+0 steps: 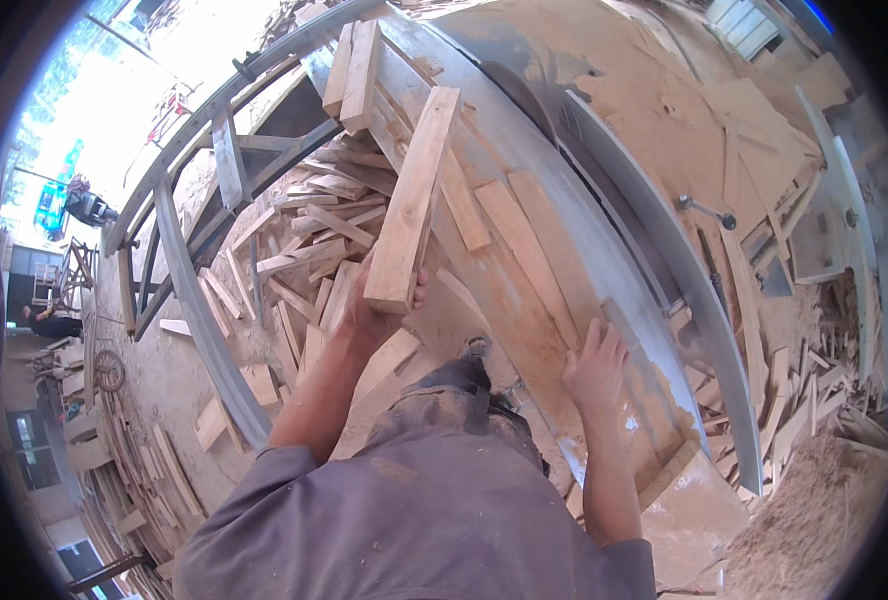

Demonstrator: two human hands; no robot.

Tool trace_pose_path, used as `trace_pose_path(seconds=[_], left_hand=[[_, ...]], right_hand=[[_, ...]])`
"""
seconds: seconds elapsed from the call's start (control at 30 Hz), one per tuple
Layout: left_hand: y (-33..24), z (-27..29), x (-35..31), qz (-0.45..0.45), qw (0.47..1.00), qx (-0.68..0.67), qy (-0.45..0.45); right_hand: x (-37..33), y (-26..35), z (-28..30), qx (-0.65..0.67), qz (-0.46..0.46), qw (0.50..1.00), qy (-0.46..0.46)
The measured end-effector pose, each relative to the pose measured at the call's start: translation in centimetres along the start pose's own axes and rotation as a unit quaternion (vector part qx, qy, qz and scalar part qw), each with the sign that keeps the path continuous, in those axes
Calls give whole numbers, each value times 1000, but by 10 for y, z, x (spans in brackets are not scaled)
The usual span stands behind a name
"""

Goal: The person measures a wooden plank with a tape measure, then picks up and stacks multiple planks on the floor. They repeatedly pick up planks and place them onto a metal conveyor or sorting table, organizing them into a pile.

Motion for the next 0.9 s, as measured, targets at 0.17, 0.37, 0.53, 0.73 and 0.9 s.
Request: trace_pose_path(seconds=[0.17,0.37,0.53,0.73,0.9], left_hand=[[31,11,3,11,999,-38,24],[68,23,11,60,985,-157,36],[74,24,11,56,986,-153,38],[81,11,20,18,989,-142,36],[110,-30,13,2,996,-73,-54]], right_hand=[[2,2,-17,3,-2,997,71],[-4,-12,-21,145,-82,980,105],[-10,-35,-29,338,-103,931,91],[-23,-34,-29,503,-159,834,162],[-68,-65,-5,641,-146,749,87]])
Point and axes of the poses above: each hand's wrist, its own x-axis towards the middle knuckle, its own z-axis out of the back of the hand, y = z × x, the point moved 10 cm from there along x, towards the middle knuckle, and after that the axes turned 9 degrees about y, right-handed, at the moved point
